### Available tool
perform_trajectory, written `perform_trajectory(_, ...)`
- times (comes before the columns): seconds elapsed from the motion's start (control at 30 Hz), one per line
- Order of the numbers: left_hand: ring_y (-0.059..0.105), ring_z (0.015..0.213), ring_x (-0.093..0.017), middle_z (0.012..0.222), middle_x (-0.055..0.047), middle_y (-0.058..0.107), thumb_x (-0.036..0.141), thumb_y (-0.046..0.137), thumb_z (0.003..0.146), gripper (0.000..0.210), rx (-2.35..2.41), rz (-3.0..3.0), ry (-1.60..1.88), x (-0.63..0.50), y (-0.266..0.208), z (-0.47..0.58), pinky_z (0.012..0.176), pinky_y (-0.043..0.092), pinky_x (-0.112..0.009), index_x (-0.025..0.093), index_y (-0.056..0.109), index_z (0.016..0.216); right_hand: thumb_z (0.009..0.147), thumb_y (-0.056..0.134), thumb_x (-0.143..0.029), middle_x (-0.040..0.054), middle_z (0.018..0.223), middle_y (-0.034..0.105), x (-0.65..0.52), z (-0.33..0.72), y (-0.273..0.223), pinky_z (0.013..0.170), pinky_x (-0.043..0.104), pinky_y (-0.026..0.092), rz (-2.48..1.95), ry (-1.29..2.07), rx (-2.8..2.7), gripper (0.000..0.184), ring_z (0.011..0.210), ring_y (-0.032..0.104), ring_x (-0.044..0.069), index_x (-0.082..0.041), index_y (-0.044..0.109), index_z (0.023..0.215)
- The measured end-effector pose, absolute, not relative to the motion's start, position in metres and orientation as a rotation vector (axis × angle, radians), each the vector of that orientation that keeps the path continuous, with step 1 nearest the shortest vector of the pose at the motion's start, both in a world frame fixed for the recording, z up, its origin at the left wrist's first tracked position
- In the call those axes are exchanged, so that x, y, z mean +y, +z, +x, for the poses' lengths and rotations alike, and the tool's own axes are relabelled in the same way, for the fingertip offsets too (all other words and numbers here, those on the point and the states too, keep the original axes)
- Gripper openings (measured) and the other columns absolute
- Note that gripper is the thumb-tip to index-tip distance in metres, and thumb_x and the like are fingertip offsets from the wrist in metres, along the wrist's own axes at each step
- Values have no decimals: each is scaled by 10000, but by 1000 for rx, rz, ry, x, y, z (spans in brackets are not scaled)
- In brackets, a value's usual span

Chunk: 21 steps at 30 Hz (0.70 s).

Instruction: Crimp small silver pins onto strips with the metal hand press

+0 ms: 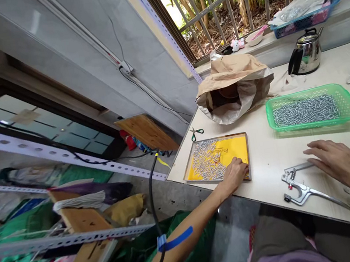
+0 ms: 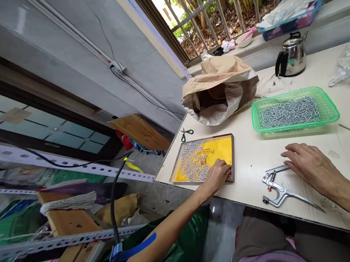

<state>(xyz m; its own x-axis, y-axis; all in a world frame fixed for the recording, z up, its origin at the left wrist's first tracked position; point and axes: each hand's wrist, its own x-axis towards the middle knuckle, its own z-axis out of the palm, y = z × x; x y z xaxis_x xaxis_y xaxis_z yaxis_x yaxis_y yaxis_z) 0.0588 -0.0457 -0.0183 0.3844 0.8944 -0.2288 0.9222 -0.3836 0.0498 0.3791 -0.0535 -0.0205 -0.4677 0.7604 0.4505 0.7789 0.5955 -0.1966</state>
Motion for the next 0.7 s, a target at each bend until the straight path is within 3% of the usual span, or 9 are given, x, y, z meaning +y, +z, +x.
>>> perform_trajectory(0.47, 514, 898, -196, 869, -74, 589, 166, 518, 890, 158, 1457, 2555, -276, -41, -15, 47, 730, 426, -287, 162, 662, 825, 943, 349, -324, 105, 971, 652, -69, 389, -16, 689, 372, 511, -1184, 112, -2343, 331, 861, 629, 236, -216, 662, 935)
perform_trajectory(0.7, 523, 922, -226, 922, -113, 596, 146, 479, 899, 186, 1668, 2585, -357, -31, -16, 44, 745, 434, -324, 128, 656, 848, 956, 323, -359, 103, 936, 658, -74, 395, -22, 668, 359, 522, -1147, 106, -2328, 379, 816, 640, 220, -217, 671, 906)
